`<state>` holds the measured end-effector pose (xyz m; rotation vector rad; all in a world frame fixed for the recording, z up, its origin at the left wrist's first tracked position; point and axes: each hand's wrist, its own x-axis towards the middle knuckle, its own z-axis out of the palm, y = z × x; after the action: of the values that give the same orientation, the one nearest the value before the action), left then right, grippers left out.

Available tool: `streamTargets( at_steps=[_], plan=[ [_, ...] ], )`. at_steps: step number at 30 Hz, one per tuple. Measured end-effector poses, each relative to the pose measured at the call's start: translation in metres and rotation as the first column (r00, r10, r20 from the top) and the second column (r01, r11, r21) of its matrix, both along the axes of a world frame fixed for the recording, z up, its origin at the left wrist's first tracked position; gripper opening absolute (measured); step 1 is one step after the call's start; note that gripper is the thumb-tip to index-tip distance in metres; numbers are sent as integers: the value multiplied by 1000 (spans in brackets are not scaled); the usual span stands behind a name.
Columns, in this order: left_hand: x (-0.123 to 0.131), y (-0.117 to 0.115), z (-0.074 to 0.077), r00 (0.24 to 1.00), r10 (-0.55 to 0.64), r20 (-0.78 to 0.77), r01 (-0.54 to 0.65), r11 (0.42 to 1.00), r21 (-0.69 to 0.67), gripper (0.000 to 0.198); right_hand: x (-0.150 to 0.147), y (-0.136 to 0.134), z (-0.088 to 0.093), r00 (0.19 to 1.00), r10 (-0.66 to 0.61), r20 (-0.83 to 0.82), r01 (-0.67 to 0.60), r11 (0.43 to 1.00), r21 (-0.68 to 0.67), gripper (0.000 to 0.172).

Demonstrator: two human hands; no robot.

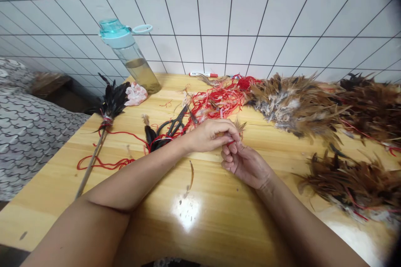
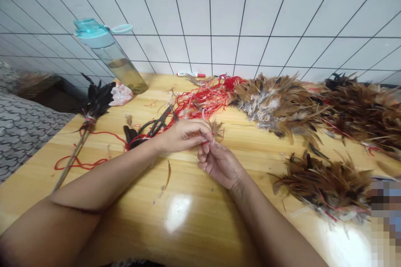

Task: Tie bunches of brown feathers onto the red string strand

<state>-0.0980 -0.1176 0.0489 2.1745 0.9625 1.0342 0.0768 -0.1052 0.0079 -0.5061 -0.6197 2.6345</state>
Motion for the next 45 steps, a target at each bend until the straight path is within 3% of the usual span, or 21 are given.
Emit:
streamTargets(
  at_steps=[5,19,25,32,38,45],
  plan=[
    [-4,1,3,999,-43,24,43,999,-29,14,0,0,0,999,43,-21,-42,999,29,31],
    [-12,1,17,980,-154,-123,140,984,-113,17,3,1,-1,995,93,38,-99,978,184,34],
    [-11,1,20,975,-179,-130,160,976,-148,18,1,3,-1,992,115,58,-124,978,168,49],
    [-14,5,11,982,-180,-60,171,976,-135,17,2,4,2,980,179,82,-190,969,156,66],
    [-18,5,12,980,-182,-76,164,967,-196,17,3,5,-2,978,198,65,-206,965,160,60],
    [-16,2,17,977,-186,-106,164,969,-185,16,4,4,-2,983,168,69,-177,972,153,40]
  ],
)
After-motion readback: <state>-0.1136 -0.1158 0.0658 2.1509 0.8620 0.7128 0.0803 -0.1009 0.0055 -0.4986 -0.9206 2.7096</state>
